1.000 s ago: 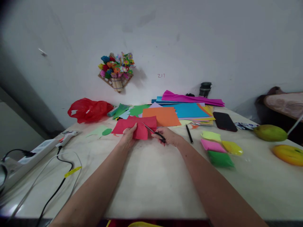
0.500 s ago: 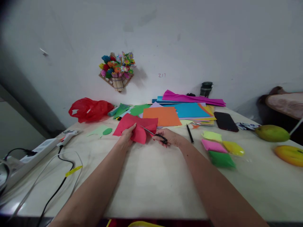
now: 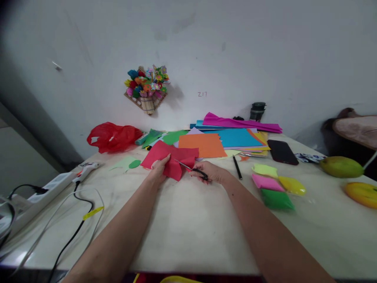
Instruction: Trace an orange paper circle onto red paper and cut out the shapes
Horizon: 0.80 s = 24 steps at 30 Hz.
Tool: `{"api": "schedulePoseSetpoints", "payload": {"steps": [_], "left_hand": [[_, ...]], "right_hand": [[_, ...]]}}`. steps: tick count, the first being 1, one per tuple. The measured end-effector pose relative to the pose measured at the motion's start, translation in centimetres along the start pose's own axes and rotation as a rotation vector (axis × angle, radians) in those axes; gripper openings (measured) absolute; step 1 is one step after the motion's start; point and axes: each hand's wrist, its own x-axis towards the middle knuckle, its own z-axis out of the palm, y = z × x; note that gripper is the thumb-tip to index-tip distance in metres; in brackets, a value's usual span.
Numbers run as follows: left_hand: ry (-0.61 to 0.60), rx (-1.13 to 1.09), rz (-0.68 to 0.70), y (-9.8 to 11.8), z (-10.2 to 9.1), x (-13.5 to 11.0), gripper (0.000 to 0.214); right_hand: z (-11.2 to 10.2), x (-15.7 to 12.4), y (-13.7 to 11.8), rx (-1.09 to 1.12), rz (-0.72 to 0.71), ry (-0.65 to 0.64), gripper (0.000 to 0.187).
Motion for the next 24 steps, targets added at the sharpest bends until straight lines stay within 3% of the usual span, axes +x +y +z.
{"api": "schedulePoseSetpoints", "payload": {"steps": [9,24], "left_hand": [[0.041,-0.075,-0.005,0.35,0.02,0.12,0.026],[-0.031,-0.036,-0.056,0.52,0.13,-0.32,0.024]], "right_hand": [[0.32,-0.66,-0.88,-0.011,-0.056,-0.019,0.022],[0.19,0.27,-0.17,-0.127,-0.037,0.050,0.040]]}}
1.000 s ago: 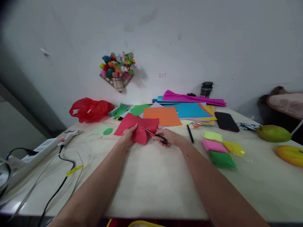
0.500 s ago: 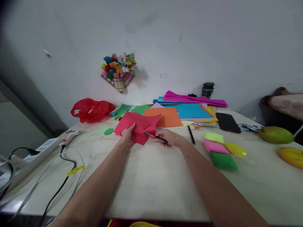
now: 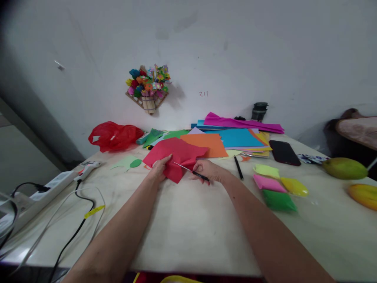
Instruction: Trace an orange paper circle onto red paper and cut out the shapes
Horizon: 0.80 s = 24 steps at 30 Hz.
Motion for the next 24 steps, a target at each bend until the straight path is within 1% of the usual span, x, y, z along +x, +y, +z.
{"api": "schedulePoseSetpoints", "payload": {"steps": [4,8,15,18,20,22,24], "left_hand": [[0.024,0.042,-0.047,0.2,0.0,0.1,0.026],[0.037,0.063,-0.086,0.4,0.1,0.0,0.028],[-0.047,0.077,-0.085,0.3,-0.3,0.2,0.029],[-0.063,0.090,-0.093,0.2,-0.4,0.2,0.030],[-0.044,0.081,-0.095,0.3,-0.3,0.2,0.030],[0.014,0.059,-0.071,0.3,-0.2,0.3,0.028],[0.077,0.032,-0.040,0.3,-0.2,0.5,0.024]], "right_hand": [[0.1,0.0,-0.1,-0.041,0.055,0.011,0.039],[0.0,0.0,-0.1,-0.061,0.037,0.005,0.040],[-0.3,-0.1,0.0,-0.074,-0.044,-0.017,0.039],[-0.2,0.0,0.0,-0.079,-0.036,0.006,0.038],[0.1,0.1,-0.2,-0.086,0.001,0.019,0.038],[0.5,0.0,-0.4,-0.088,0.027,0.038,0.039],[1.0,0.0,-0.6,-0.089,0.003,0.089,0.039]]}}
